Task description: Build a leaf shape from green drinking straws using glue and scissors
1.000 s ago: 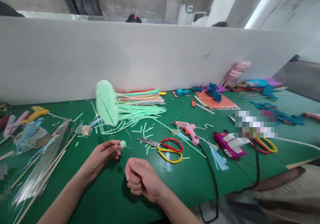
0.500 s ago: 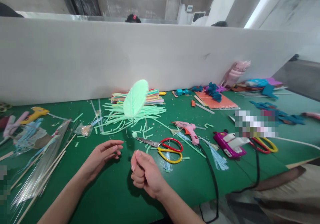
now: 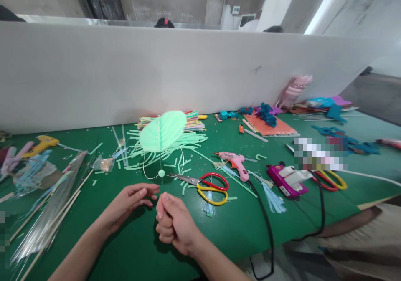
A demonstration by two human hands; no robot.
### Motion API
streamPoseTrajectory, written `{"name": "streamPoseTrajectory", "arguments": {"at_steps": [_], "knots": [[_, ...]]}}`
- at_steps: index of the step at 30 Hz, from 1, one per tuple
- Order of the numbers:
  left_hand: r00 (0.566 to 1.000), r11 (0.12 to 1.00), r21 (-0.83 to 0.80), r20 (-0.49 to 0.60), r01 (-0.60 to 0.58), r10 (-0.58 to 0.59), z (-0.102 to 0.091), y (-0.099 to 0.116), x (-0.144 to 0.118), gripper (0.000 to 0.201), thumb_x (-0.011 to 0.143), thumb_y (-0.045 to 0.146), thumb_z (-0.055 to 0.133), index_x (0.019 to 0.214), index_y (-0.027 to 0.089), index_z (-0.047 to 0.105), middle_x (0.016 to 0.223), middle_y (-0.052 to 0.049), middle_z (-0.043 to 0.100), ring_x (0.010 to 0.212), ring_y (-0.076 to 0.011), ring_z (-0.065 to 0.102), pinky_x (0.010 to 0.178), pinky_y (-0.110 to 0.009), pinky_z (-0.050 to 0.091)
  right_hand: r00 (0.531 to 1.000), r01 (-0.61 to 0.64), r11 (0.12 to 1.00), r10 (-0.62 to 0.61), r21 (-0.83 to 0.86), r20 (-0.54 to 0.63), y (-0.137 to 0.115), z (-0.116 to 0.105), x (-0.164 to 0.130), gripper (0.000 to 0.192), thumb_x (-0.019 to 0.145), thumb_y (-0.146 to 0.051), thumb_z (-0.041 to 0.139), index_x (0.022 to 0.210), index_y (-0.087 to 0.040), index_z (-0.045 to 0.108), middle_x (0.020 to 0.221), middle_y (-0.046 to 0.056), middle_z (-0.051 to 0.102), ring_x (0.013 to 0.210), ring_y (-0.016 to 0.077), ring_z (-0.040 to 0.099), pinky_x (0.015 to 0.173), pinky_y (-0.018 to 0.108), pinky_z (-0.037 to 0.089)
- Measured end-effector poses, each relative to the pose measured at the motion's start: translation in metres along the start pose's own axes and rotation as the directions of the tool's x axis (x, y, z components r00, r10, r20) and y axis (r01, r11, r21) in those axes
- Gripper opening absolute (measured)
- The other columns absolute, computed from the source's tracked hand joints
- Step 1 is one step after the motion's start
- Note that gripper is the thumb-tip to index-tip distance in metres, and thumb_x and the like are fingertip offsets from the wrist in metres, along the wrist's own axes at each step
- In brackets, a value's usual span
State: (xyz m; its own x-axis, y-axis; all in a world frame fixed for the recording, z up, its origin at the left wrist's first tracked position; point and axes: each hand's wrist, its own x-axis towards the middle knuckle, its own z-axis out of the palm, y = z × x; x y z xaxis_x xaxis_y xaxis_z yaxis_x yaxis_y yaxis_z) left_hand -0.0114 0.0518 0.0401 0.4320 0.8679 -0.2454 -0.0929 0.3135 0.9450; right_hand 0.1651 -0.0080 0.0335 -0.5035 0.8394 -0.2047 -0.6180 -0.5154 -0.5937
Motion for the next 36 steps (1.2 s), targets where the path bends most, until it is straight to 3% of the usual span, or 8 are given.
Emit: {"name": "streamPoseTrajectory", "arguments": {"at_steps": [6,10,14,17,23,32,34,36], "knots": [[0.999,0.997,-0.074,0.048,-0.006,0.009,0.026,-0.005,-0.004,0.038,0.077,0.042,0.072,0.106,0.018,0.075,0.12,-0.015,0.07,0.109,-0.0299,0.064,0.094,-0.04,0.048,0.995,-0.069,0.997,0.067,0.034,0.077,0.011,0.006,0.005,0.044,0.085,-0.057,0.061,0.066,-0.02,0.045,0.041,-0.014,0.021,0.034,0.0023,0.008,0.032,0.014,0.008],[0.996,0.994,-0.101,-0.082,-0.034,0.026,0.033,-0.014,-0.002,0.03,0.08,0.04,0.07,0.1,0.018,0.075,0.094,-0.012,0.077,0.101,-0.0252,0.068,0.093,-0.036,0.049,1.0,0.0,0.999,0.0,-0.054,0.006,0.018,0.006,0.01,0.044,0.085,-0.061,0.057,0.073,-0.02,0.048,0.043,-0.014,0.025,0.034,0.003,0.014,0.034,0.015,0.014],[0.982,0.998,-0.057,-0.186,-0.035,0.024,0.033,-0.02,0.001,0.034,0.077,0.04,0.073,0.1,0.015,0.074,0.086,-0.012,0.077,0.057,-0.0171,0.068,0.06,-0.028,0.055,0.954,0.175,0.821,-0.279,-0.544,-0.113,0.028,0.001,0.017,0.049,0.091,-0.064,0.044,0.075,-0.019,0.049,0.051,-0.007,0.046,0.041,0.0073,0.041,0.042,0.02,0.036],[0.97,0.998,-0.033,-0.241,-0.045,0.035,0.033,-0.02,0.001,0.034,0.076,0.043,0.073,0.098,0.016,0.073,0.091,-0.011,0.077,0.035,-0.0092,0.055,0.038,-0.024,0.045,0.934,0.196,0.681,-0.35,-0.706,-0.078,0.031,-0.002,0.017,0.045,0.094,-0.06,0.039,0.089,-0.018,0.052,0.06,-0.004,0.052,0.048,0.0084,0.048,0.048,0.021,0.04],[0.961,0.994,-0.062,-0.269,-0.088,0.068,0.034,-0.017,0.0,0.024,0.075,0.041,0.075,0.085,0.019,0.075,0.087,-0.008,0.077,0.08,-0.0188,0.071,0.074,-0.026,0.055,0.97,0.204,0.802,-0.244,-0.561,0.004,0.026,-0.001,0.017,0.043,0.094,-0.06,0.04,0.093,-0.018,0.05,0.061,-0.003,0.058,0.042,0.0072,0.044,0.043,0.019,0.035],[0.993,0.998,-0.012,-0.103,-0.062,0.06,0.034,-0.007,-0.003,0.033,0.08,0.046,0.067,0.096,0.018,0.077,0.098,-0.013,0.076,0.097,-0.0271,0.068,0.092,-0.038,0.049,0.974,0.184,0.905,-0.22,-0.384,-0.052,0.025,0.008,0.015,0.041,0.092,-0.059,0.047,0.096,-0.018,0.052,0.043,-0.013,0.034,0.034,0.0058,0.021,0.034,0.017,0.021],[0.998,0.995,0.086,0.021,-0.056,0.054,0.03,0.006,-0.011,0.037,0.077,0.043,0.071,0.105,0.02,0.076,0.11,-0.013,0.074,0.106,-0.0299,0.065,0.097,-0.04,0.045,0.959,0.232,0.913,-0.272,-0.336,-0.078,0.024,0.007,0.013,0.042,0.092,-0.059,0.047,0.095,-0.018,0.054,0.043,-0.013,0.03,0.035,0.0055,0.019,0.034,0.017,0.02],[0.991,0.911,0.401,0.123,-0.1,0.054,0.015,0.02,-0.022,0.043,0.075,0.04,0.073,0.117,0.029,0.071,0.118,-0.008,0.071,0.113,-0.0293,0.061,0.1,-0.038,0.042,0.95,0.255,0.915,-0.297,-0.313,-0.097,0.022,0.005,0.012,0.041,0.094,-0.057,0.045,0.098,-0.018,0.056,0.043,-0.013,0.029,0.036,0.0054,0.018,0.035,0.017,0.02]]}}
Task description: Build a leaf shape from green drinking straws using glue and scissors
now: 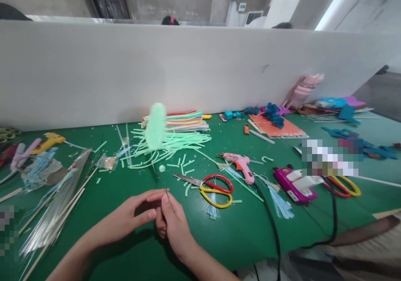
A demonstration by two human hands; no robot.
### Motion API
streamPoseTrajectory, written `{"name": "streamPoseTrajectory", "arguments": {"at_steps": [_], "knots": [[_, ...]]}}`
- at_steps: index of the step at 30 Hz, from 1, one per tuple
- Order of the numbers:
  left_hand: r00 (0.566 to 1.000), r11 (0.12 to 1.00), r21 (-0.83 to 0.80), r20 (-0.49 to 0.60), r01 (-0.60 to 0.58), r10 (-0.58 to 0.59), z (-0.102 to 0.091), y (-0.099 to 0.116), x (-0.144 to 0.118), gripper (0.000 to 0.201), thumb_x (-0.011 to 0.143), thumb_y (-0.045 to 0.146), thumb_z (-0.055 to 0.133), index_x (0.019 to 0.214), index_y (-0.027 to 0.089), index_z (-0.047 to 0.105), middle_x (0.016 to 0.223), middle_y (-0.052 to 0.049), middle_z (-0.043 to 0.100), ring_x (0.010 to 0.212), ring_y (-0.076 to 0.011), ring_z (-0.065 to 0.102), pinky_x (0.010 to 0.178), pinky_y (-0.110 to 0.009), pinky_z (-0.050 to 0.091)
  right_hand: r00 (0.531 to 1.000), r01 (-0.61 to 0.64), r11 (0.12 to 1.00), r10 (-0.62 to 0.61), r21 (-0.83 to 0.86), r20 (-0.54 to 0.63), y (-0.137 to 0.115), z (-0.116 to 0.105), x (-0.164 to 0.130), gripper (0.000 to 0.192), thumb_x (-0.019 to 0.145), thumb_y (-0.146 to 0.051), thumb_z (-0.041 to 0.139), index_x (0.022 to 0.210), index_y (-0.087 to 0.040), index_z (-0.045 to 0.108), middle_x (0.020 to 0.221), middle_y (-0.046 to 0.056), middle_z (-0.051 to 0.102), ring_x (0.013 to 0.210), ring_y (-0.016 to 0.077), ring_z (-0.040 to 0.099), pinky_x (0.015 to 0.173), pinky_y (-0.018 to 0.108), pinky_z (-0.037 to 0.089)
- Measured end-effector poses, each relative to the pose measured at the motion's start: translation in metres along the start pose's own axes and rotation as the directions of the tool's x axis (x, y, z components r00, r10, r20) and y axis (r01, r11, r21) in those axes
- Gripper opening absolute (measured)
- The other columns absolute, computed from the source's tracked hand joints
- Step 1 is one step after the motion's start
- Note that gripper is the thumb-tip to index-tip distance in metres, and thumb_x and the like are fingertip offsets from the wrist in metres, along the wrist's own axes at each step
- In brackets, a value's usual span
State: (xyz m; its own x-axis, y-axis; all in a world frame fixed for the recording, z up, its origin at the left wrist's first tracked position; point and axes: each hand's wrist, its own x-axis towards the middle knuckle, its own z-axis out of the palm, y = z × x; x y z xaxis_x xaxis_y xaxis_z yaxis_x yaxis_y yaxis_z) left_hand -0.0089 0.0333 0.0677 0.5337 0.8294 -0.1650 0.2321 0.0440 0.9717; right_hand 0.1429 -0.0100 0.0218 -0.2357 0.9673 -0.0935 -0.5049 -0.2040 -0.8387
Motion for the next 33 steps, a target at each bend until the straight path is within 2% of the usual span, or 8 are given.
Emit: {"name": "streamPoseTrajectory", "arguments": {"at_steps": [3,6,10,15,21,26,30,33], "knots": [[0.964,0.884,0.446,-0.266,0.143,-0.022,-0.046,0.0,-0.018,0.027,0.075,0.043,0.071,0.098,0.03,0.077,0.102,-0.008,0.075,0.094,-0.0325,0.066,0.087,-0.04,0.046,0.999,-0.024,0.999,0.023,-0.025,-0.036,-0.003,-0.002,0.0,0.039,0.095,-0.054,0.045,0.101,-0.018,0.058,0.045,-0.012,0.029,0.037,0.0054,0.018,0.035,0.016,0.02],[0.778,0.586,0.647,-0.626,0.488,0.043,-0.096,-0.013,-0.032,0.025,0.08,0.041,0.061,0.093,0.023,0.072,0.098,-0.012,0.072,0.09,-0.0369,0.063,0.084,-0.045,0.044,0.996,-0.077,0.992,0.071,-0.102,-0.058,-0.004,-0.001,0.0,0.039,0.094,-0.055,0.046,0.099,-0.018,0.06,0.046,-0.011,0.031,0.037,0.0055,0.021,0.035,0.017,0.022],[0.697,0.427,0.631,-0.717,0.647,0.004,-0.132,-0.029,-0.038,0.028,0.087,0.036,0.045,0.086,0.016,0.065,0.084,-0.016,0.064,0.083,-0.0388,0.062,0.074,-0.046,0.044,0.995,-0.095,0.974,0.09,-0.206,-0.034,-0.002,0.0,0.0,0.044,0.093,-0.058,0.046,0.099,-0.017,0.063,0.047,-0.011,0.031,0.039,0.0052,0.021,0.038,0.018,0.02],[0.659,0.355,0.607,-0.751,0.711,-0.034,-0.14,-0.035,-0.039,0.024,0.088,0.036,0.039,0.094,0.018,0.055,0.076,-0.01,0.063,0.074,-0.0318,0.062,0.065,-0.036,0.042,0.997,-0.071,0.937,0.056,-0.341,-0.054,0.0,-0.002,-0.001,0.054,0.093,-0.061,0.042,0.101,-0.014,0.068,0.05,-0.008,0.032,0.044,0.0065,0.025,0.042,0.021,0.02],[0.654,0.366,0.606,-0.757,0.706,-0.008,-0.144,-0.03,-0.041,0.016,0.083,0.034,0.045,0.074,0.023,0.051,0.07,-0.005,0.057,0.071,-0.028,0.06,0.064,-0.033,0.041,0.977,0.007,0.872,-0.11,-0.49,-0.182,0.005,-0.003,-0.003,0.056,0.097,-0.059,0.034,0.128,-0.014,0.048,0.053,-0.008,0.038,0.05,0.0094,0.034,0.049,0.022,0.028],[0.645,0.456,0.63,-0.75,0.628,0.148,-0.135,-0.013,-0.038,0.017,0.087,0.032,0.036,0.086,0.021,0.049,0.088,-0.012,0.057,0.088,-0.0331,0.059,0.075,-0.042,0.045,0.979,0.033,0.959,-0.088,-0.281,-0.185,0.002,-0.001,-0.001,0.042,0.093,-0.058,0.044,0.108,-0.019,0.05,0.056,-0.009,0.037,0.048,0.008,0.031,0.044,0.021,0.025],[0.681,0.574,0.676,-0.685,0.462,0.259,-0.101,0.001,-0.03,0.025,0.089,0.036,0.04,0.1,0.019,0.054,0.099,-0.01,0.06,0.095,-0.0275,0.059,0.085,-0.039,0.046,0.988,0.046,0.995,-0.059,-0.093,-0.144,-0.014,0.002,0.007,0.036,0.086,-0.052,0.062,0.095,-0.018,0.057,0.07,-0.003,0.051,0.058,0.0086,0.046,0.053,0.022,0.039],[0.771,0.807,0.531,-0.617,0.259,0.159,-0.054,0.006,-0.025,0.037,0.089,0.051,0.045,0.107,0.022,0.059,0.08,-0.002,0.063,0.066,-0.0185,0.06,0.06,-0.028,0.049,0.988,0.07,0.996,-0.077,-0.055,-0.138,-0.024,0.004,0.012,0.032,0.084,-0.047,0.067,0.095,-0.017,0.062,0.074,-0.001,0.055,0.065,0.0099,0.052,0.06,0.023,0.044]]}}
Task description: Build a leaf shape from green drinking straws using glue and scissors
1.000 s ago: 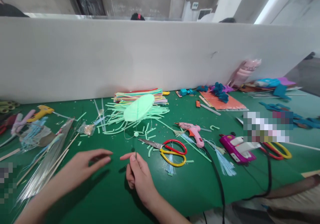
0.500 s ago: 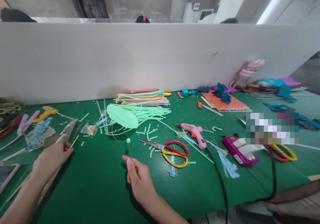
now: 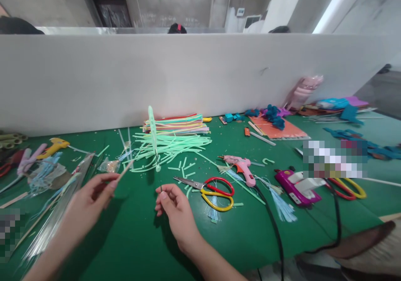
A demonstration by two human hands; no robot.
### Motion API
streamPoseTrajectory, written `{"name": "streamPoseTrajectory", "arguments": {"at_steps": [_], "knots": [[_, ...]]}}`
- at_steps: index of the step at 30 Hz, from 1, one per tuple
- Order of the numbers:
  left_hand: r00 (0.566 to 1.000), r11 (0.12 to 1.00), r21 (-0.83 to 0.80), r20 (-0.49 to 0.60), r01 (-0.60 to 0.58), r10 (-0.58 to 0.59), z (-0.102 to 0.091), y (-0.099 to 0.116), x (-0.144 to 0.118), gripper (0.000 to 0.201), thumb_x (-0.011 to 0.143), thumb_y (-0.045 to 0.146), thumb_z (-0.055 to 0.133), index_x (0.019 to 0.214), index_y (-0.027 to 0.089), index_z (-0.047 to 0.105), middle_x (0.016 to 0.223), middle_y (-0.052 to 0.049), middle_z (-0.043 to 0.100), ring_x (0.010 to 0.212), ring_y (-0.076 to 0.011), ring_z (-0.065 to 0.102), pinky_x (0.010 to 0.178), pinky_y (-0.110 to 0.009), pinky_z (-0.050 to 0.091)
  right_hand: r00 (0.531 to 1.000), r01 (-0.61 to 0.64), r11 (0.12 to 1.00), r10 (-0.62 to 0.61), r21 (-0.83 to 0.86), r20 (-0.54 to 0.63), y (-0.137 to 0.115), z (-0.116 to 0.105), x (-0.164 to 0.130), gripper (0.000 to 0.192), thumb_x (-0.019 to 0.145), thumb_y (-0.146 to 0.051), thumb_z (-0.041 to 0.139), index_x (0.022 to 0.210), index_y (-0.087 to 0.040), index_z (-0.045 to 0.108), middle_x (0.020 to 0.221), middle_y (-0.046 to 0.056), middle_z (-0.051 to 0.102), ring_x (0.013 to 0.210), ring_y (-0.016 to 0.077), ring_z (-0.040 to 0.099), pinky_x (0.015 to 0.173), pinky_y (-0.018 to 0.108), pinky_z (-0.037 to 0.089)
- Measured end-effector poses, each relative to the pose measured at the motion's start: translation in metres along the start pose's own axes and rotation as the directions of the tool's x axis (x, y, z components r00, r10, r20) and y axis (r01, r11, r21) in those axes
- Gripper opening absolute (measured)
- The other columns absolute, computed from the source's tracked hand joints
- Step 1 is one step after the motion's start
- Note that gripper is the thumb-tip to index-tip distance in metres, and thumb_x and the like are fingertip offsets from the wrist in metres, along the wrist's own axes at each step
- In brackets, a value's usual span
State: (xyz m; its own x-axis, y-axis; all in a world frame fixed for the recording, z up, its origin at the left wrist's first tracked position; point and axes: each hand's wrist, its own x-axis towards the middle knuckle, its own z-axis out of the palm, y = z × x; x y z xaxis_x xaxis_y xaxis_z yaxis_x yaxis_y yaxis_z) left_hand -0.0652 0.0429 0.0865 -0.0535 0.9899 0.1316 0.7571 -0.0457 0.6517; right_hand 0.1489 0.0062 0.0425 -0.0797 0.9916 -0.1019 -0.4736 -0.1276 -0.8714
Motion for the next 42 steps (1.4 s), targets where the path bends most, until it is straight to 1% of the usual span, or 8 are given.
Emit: {"name": "streamPoseTrajectory", "arguments": {"at_steps": [2,4,8,11,18,30,35,42], "knots": [[0.994,0.949,-0.3,0.087,0.092,-0.069,0.021,0.019,-0.017,0.041,0.087,0.054,0.051,0.11,0.022,0.062,0.066,0.002,0.059,0.056,-0.0159,0.056,0.051,-0.025,0.045,1.0,0.002,0.999,-0.002,0.037,0.004,-0.004,0.001,0.003,0.03,0.083,-0.044,0.068,0.096,-0.017,0.064,0.077,0.0,0.059,0.069,0.0105,0.054,0.064,0.023,0.045],[0.99,0.885,-0.45,0.121,0.124,-0.077,0.039,0.033,-0.03,0.04,0.086,0.052,0.056,0.111,0.022,0.064,0.067,0.002,0.061,0.054,-0.0133,0.055,0.053,-0.024,0.047,1.0,0.004,0.997,-0.005,0.073,0.018,-0.007,0.001,0.006,0.028,0.083,-0.042,0.069,0.096,-0.017,0.065,0.079,0.001,0.06,0.07,0.0104,0.055,0.065,0.023,0.046],[0.985,0.772,-0.619,0.167,0.142,-0.047,0.063,0.048,-0.036,0.035,0.083,0.046,0.063,0.106,0.021,0.07,0.091,-0.004,0.071,0.074,-0.0154,0.066,0.071,-0.026,0.055,0.999,0.019,0.994,-0.023,0.107,0.044,-0.009,0.002,0.009,0.024,0.083,-0.039,0.07,0.095,-0.019,0.065,0.079,0.0,0.061,0.068,0.0099,0.057,0.067,0.024,0.048],[0.985,0.714,-0.682,0.164,0.156,-0.058,0.071,0.05,-0.033,0.034,0.082,0.043,0.065,0.107,0.021,0.071,0.1,-0.005,0.072,0.079,-0.0162,0.068,0.075,-0.027,0.056,0.999,0.046,0.994,-0.048,0.095,0.019,-0.008,0.0,0.011,0.024,0.082,-0.039,0.071,0.094,-0.02,0.065,0.083,0.0,0.061,0.071,0.0106,0.057,0.065,0.023,0.049],[0.983,0.712,-0.678,0.128,0.182,-0.129,0.08,0.048,-0.033,0.029,0.077,0.042,0.071,0.096,0.02,0.074,0.088,-0.005,0.074,0.075,-0.0174,0.07,0.07,-0.028,0.059,0.994,0.103,0.994,-0.104,-0.038,-0.044,-0.004,-0.006,0.015,0.022,0.083,-0.039,0.07,0.094,-0.02,0.067,0.081,0.001,0.065,0.076,0.0127,0.059,0.073,0.025,0.049],[0.989,0.79,-0.595,0.108,0.145,-0.1,0.083,0.046,-0.032,0.026,0.079,0.043,0.068,0.094,0.023,0.076,0.089,-0.005,0.071,0.078,-0.0195,0.067,0.06,-0.027,0.057,0.985,0.142,0.979,-0.154,-0.146,-0.076,0.002,-0.007,0.02,0.021,0.083,-0.039,0.068,0.093,-0.02,0.068,0.084,0.002,0.068,0.076,0.0159,0.061,0.072,0.028,0.051],[0.997,0.844,-0.53,0.05,0.082,-0.066,0.083,0.048,-0.033,0.019,0.077,0.038,0.071,0.089,0.025,0.078,0.077,-0.002,0.069,0.07,-0.0157,0.062,0.063,-0.024,0.049,0.982,0.145,0.975,-0.163,-0.168,-0.097,0.005,-0.009,0.02,0.02,0.083,-0.037,0.069,0.094,-0.02,0.069,0.086,0.003,0.068,0.083,0.017,0.061,0.077,0.029,0.049],[0.999,0.881,-0.472,-0.042,-0.042,0.025,0.087,0.049,-0.036,0.017,0.082,0.036,0.066,0.092,0.028,0.077,0.082,-0.002,0.07,0.073,-0.0158,0.063,0.063,-0.025,0.047,0.982,0.147,0.979,-0.162,-0.138,-0.1,0.006,-0.009,0.02,0.023,0.081,-0.039,0.07,0.095,-0.021,0.07,0.087,0.003,0.069,0.087,0.0185,0.063,0.08,0.031,0.049]]}}
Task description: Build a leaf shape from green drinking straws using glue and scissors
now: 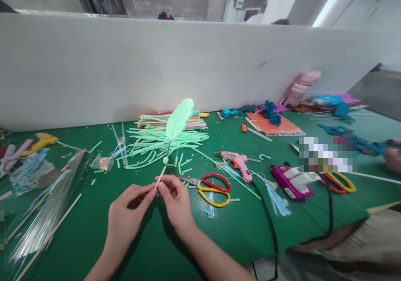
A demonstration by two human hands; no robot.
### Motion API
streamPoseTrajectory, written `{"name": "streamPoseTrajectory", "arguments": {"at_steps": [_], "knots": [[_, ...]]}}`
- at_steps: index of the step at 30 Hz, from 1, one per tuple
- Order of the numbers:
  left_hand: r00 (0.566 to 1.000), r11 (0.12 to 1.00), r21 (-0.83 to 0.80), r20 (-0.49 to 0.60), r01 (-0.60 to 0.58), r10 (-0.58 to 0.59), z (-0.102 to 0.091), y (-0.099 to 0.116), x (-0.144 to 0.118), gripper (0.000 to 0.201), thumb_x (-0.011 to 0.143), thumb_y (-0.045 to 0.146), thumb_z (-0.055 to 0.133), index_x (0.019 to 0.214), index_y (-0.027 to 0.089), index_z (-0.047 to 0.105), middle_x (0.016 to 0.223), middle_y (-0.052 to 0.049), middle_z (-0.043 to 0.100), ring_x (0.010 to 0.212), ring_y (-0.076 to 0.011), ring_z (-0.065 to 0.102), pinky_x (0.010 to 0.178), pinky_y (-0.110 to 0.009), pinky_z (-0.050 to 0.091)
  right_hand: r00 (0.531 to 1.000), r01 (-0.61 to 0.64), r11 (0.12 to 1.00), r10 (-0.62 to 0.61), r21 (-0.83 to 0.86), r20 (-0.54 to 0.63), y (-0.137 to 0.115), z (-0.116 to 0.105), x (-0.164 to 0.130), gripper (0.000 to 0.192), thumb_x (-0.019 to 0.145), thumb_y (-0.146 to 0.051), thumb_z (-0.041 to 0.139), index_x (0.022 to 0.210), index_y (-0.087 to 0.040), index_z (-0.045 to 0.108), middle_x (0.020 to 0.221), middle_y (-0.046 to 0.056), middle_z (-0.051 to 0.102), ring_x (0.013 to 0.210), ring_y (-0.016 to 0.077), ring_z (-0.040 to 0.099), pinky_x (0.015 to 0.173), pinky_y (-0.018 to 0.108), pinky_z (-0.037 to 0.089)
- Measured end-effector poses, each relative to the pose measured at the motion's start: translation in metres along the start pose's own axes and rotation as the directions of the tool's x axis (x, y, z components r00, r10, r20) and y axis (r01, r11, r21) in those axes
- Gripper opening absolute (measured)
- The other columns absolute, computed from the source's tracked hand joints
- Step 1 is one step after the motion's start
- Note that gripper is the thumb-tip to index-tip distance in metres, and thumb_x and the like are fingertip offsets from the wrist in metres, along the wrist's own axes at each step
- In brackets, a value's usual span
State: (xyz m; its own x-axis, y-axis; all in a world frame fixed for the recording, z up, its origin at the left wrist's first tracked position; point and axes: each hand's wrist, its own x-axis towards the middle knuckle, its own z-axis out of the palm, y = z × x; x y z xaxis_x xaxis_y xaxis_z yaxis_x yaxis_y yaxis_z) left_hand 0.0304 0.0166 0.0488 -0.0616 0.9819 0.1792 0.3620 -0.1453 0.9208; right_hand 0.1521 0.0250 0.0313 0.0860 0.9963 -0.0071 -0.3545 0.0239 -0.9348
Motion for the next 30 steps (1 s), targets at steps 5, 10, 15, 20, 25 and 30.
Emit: {"name": "streamPoseTrajectory", "arguments": {"at_steps": [5,10,15,20,25,30], "knots": [[0.998,0.997,-0.049,0.018,0.055,-0.054,0.0,-0.001,0.002,0.019,0.081,0.037,0.068,0.094,0.027,0.077,0.085,-0.003,0.072,0.071,-0.0165,0.064,0.063,-0.026,0.049,1.0,0.013,1.0,-0.013,0.004,0.0,-0.001,0.001,0.001,0.02,0.081,-0.037,0.071,0.094,-0.021,0.07,0.089,0.003,0.07,0.087,0.0183,0.064,0.08,0.031,0.05],[0.979,0.964,-0.181,0.094,0.194,-0.18,-0.002,0.0,0.004,0.024,0.076,0.039,0.072,0.092,0.023,0.077,0.096,-0.006,0.074,0.071,-0.019,0.068,0.065,-0.029,0.054,0.999,0.046,0.997,-0.046,-0.056,0.005,-0.003,0.0,0.001,0.019,0.083,-0.036,0.069,0.094,-0.021,0.069,0.09,0.004,0.071,0.088,0.0196,0.065,0.081,0.034,0.052],[0.947,0.909,-0.278,0.169,0.31,-0.272,-0.005,0.004,0.006,0.026,0.072,0.038,0.076,0.087,0.017,0.075,0.066,-0.002,0.069,0.055,-0.0132,0.062,0.05,-0.022,0.049,0.993,0.114,0.981,-0.109,-0.154,0.039,-0.009,-0.003,-0.001,0.017,0.083,-0.034,0.068,0.095,-0.022,0.07,0.093,0.004,0.069,0.086,0.0181,0.064,0.079,0.031,0.052],[0.921,0.821,-0.422,0.232,0.385,-0.312,-0.004,0.004,0.003,0.025,0.073,0.038,0.075,0.083,0.015,0.071,0.059,0.002,0.061,0.046,-0.0064,0.048,0.038,-0.016,0.036,0.997,0.046,0.996,-0.041,-0.082,0.066,-0.028,-0.003,0.005,0.027,0.084,-0.036,0.067,0.106,-0.022,0.069,0.1,0.006,0.072,0.09,0.019,0.066,0.079,0.032,0.054],[0.905,0.751,-0.506,0.261,0.425,-0.336,-0.001,0.007,0.003,0.028,0.07,0.037,0.077,0.085,0.015,0.07,0.073,-0.002,0.066,0.049,-0.0058,0.05,0.038,-0.015,0.038,0.996,0.021,0.999,-0.018,-0.031,0.085,-0.042,0.0,0.013,0.029,0.085,-0.039,0.066,0.103,-0.018,0.07,0.088,0.007,0.075,0.079,0.0196,0.07,0.075,0.036,0.058],[0.892,0.737,-0.505,0.302,0.449,-0.337,-0.004,0.006,0.004,0.029,0.072,0.037,0.077,0.09,0.014,0.072,0.078,-0.004,0.069,0.051,-0.0077,0.055,0.037,-0.016,0.042,0.999,0.022,0.999,-0.02,-0.038,0.048,-0.046,0.003,0.013,0.031,0.082,-0.041,0.068,0.103,-0.018,0.071,0.087,0.008,0.076,0.082,0.0221,0.072,0.077,0.038,0.059]]}}
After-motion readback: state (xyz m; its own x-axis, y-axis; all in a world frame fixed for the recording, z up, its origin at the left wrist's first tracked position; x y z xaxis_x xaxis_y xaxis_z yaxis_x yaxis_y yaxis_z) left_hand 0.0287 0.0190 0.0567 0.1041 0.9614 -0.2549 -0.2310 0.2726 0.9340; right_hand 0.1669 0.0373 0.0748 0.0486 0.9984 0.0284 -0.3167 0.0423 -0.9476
